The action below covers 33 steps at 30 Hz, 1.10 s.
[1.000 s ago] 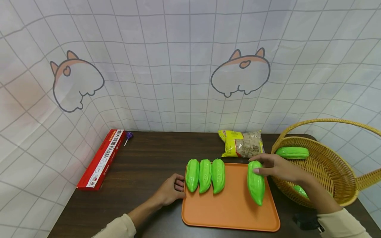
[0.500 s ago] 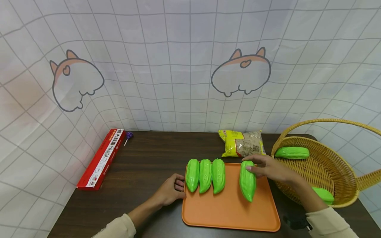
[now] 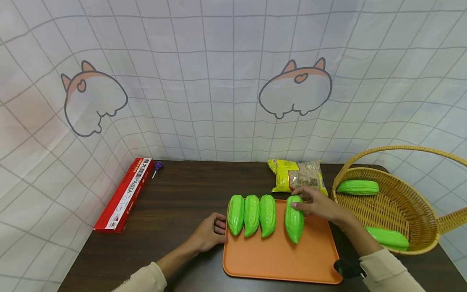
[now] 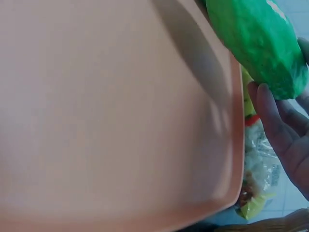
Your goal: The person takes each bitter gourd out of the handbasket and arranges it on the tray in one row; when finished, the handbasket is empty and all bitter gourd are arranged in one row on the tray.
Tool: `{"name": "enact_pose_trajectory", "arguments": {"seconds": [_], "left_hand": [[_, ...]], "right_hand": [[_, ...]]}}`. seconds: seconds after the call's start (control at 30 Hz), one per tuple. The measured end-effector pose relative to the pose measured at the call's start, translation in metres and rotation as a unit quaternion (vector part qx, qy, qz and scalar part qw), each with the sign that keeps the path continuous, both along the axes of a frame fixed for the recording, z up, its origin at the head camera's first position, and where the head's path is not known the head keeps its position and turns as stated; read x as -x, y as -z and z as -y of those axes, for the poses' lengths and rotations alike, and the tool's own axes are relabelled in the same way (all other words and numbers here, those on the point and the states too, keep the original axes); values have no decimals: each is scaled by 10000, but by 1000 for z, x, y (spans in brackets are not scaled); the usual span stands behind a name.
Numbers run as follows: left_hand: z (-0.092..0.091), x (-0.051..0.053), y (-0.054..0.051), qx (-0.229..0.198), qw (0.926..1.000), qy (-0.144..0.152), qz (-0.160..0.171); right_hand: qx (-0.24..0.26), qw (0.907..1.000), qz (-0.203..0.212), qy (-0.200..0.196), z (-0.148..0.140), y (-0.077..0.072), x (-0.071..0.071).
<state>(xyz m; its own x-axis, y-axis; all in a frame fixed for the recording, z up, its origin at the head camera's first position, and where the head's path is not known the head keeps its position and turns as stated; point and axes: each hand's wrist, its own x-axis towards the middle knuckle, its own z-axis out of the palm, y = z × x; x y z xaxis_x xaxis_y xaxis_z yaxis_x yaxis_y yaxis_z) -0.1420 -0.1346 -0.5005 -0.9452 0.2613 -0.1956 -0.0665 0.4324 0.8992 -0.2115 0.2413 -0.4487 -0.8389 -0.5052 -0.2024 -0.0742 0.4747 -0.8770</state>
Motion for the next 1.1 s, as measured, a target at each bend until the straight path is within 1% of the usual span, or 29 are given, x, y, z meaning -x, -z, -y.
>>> {"name": "enact_pose_trajectory", "arguments": {"seconds": [0.2, 0.37, 0.5, 0.67, 0.8, 1.0, 1.1], "left_hand": [[1, 0, 0, -25, 10000, -21, -25], [1, 1, 2, 45, 10000, 24, -49], [0, 2, 3, 100, 9999, 50, -50], [-1, 2, 3, 76, 10000, 39, -41], [-1, 1, 2, 61, 10000, 22, -29], [0, 2, 3, 103, 9999, 34, -28], [0, 1, 3, 109, 9999, 31, -28]], "right_hand": [[49, 9999, -141, -18, 9, 6, 4], [-51, 9993, -367, -90, 17, 12, 8], [-188, 9991, -387, -24, 22, 16, 11], [-393, 9984, -393, 122, 24, 17, 11], [-570, 9968, -535, 188, 23, 18, 11], [-635, 9951, -693, 302, 24, 18, 8], [-638, 9947, -746, 296, 25, 18, 6]]}}
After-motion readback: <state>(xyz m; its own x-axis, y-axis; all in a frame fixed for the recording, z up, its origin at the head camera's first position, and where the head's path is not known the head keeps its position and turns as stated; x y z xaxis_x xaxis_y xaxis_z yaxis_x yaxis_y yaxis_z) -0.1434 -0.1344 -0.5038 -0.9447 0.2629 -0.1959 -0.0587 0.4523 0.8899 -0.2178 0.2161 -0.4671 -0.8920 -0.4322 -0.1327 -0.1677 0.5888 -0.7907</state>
